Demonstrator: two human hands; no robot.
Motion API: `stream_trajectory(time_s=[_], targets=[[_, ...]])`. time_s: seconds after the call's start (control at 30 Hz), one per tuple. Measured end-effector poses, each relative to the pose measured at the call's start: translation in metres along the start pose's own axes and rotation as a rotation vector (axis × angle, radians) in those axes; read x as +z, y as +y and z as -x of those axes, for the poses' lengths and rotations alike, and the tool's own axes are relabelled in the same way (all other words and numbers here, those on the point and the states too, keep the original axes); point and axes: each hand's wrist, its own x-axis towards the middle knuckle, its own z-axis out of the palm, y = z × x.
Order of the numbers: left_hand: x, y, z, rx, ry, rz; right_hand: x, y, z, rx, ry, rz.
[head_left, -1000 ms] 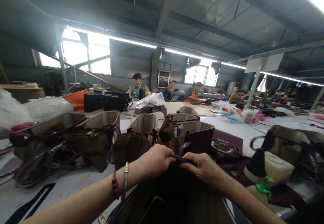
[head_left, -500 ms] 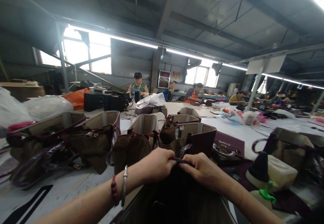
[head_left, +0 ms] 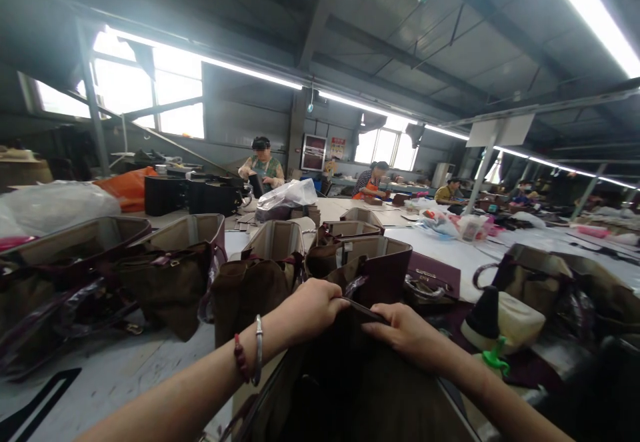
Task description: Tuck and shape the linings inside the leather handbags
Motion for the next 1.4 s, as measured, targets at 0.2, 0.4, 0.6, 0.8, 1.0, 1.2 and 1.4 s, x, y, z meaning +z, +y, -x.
stream_trajectory(time_s=[0.2, 0.4, 0.6, 0.8, 1.0, 1.2, 1.4], targets=[[-0.001, -0.003, 0.0, 0.011, -0.001, 0.002, 0.002, 0.002, -0.001, -0.052, 0.033, 0.024], [0.001, 0.0, -0.003, 0.016, 0.001, -0.024, -0.003, -0.006, 0.005, -0.029, 0.07, 0.071], [-0.001, 0.002, -0.014, 0.011, -0.046, -0.016, -0.005, 0.0, 0.005, -0.066, 0.111, 0.116], [0.001, 0.003, -0.026, -0.04, -0.04, -0.028, -0.009, 0.007, 0.0, -0.079, 0.101, 0.197], [0.005, 0.013, -0.022, 0.004, -0.044, -0.051, -0.01, -0.01, 0.003, -0.065, 0.162, 0.379], [0.005, 0.015, -0.016, -0.018, -0.085, -0.049, -0.008, -0.032, 0.003, -0.001, 0.136, 0.573], [0.004, 0.002, -0.012, -0.018, -0.115, 0.053, -0.001, -0.045, 0.004, 0.014, 0.138, 0.683]])
